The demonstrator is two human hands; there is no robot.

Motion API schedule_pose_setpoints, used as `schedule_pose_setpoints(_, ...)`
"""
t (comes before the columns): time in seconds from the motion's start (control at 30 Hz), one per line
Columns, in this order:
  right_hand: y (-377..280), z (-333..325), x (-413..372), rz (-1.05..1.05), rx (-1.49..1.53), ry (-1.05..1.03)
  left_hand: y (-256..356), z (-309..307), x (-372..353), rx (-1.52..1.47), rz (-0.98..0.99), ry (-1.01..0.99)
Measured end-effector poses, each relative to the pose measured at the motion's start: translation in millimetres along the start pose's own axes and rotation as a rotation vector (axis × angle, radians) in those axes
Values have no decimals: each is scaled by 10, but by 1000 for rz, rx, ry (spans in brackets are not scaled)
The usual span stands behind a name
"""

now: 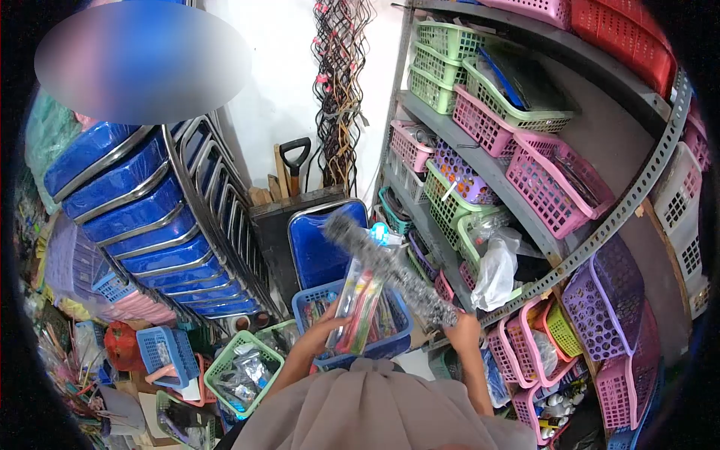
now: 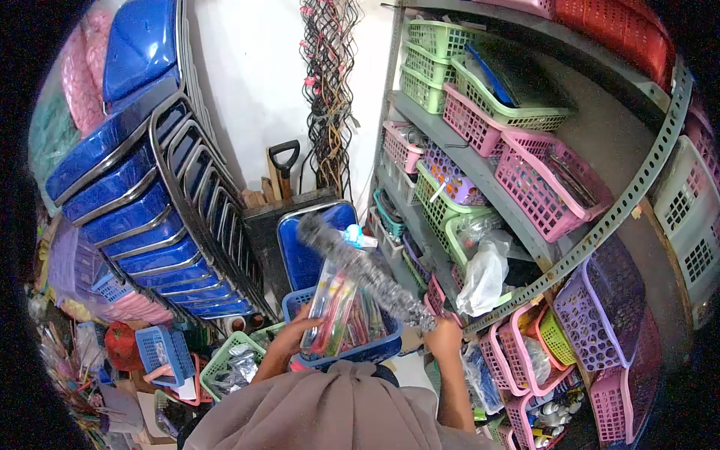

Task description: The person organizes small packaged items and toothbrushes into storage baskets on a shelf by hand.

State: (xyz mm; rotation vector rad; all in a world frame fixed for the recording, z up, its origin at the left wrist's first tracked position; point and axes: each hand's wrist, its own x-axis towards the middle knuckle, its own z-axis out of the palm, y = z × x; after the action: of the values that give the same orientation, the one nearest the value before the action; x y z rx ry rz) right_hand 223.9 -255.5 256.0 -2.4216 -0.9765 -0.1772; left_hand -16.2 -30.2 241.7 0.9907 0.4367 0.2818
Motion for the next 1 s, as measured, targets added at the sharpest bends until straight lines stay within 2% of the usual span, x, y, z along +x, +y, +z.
schedule_pose_setpoints(0.1,116,159,-77,-50,132,-48,-76,-15,3,0,2,9)
schedule_pose_setpoints(0.2,-61,-93,-75,-41,41,-170,-94,-43,-20,31,-51,68)
schedule_pose_setpoints(0.27,127,60,-94,-52,45,-102,-77,-7,-34,24,-27,32)
schedule_pose_setpoints(0.33,75,53,-90,44,91,-44,-21,73,-53,59,5,23)
schedule_pose_setpoints(0.37,83,39,-97,48,94,-43,-25,90,-43,63,3,22)
schedule_pose_setpoints(0.43,105,7,-130,-57,77,-168,-46,123,-47,-51,-86,29)
schedule_pose_setpoints(0.53,113,-72,-114,-22,98,-132,27,190,-68,-3,-81,-15)
schedule_pose_setpoints(0.57,242,50,-103,-41,97,-76,17,194,-70,-3,-86,-9)
schedule_pose_setpoints(0.7,236,8,-54,-23,122,-83,31,266,-93,-65,-94,64)
schedule_pose_setpoints(0.8,209,-194,70,-169,117,-186,-58,262,-41,-51,-56,98)
schedule_pose_setpoints(0.87,226,-233,178,-128,78,-84,-28,378,-54,-52,-22,97)
schedule_pose_setpoints(0.9,233,-293,200,-54,112,-114,-14,459,-70,-146,-52,98)
schedule_pose_setpoints(0.93,269,-279,242,-62,116,-114,10,533,-82,-240,-84,100)
schedule_pose_setpoints(1.0,363,-227,275,-141,140,-152,28,601,-71,-240,-69,102)
